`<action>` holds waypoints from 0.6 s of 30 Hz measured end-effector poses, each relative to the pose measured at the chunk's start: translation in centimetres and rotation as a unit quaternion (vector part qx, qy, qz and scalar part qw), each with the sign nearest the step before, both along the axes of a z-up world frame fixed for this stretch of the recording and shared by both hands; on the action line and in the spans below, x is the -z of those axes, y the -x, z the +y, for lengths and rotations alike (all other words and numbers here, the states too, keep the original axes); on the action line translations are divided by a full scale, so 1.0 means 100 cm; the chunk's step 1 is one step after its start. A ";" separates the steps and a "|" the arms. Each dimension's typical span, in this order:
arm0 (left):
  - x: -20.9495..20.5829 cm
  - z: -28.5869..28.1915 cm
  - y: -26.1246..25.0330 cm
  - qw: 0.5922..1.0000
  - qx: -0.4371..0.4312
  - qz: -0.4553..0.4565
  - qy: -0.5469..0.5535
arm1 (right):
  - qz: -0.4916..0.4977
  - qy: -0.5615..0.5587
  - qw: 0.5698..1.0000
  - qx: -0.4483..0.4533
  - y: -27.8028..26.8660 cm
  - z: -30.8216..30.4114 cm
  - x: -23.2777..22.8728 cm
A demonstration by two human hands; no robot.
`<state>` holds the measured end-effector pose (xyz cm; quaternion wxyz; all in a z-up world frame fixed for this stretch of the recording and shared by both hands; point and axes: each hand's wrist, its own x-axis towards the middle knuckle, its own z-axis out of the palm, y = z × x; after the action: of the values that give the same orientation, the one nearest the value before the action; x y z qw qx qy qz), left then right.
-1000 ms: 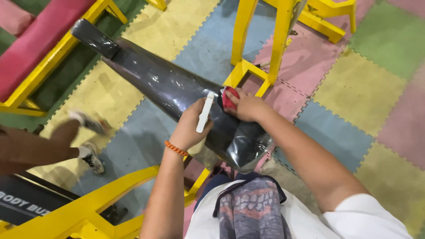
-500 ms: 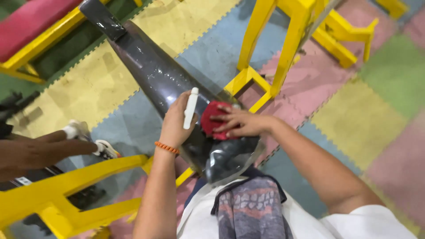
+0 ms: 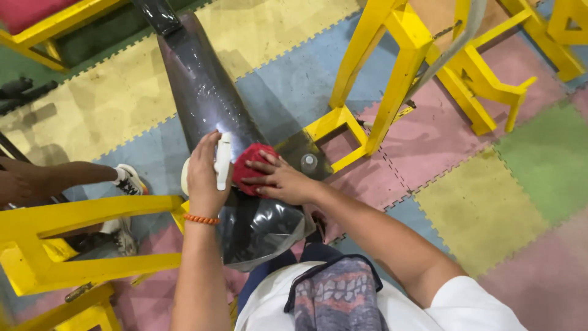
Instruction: Wiping down and cleaning various parts of gym machinery using a spray bottle and cloth.
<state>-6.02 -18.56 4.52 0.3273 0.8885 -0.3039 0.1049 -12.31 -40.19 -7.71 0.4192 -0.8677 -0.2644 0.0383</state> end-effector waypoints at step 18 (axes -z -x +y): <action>-0.013 -0.038 -0.009 0.996 0.071 0.014 0.057 | -0.022 -0.032 0.999 0.014 0.018 -0.004 0.001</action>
<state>-5.10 -22.41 5.83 0.3877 0.8462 -0.3552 0.0865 -14.06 -40.60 -7.77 0.4412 -0.8582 -0.2623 0.0050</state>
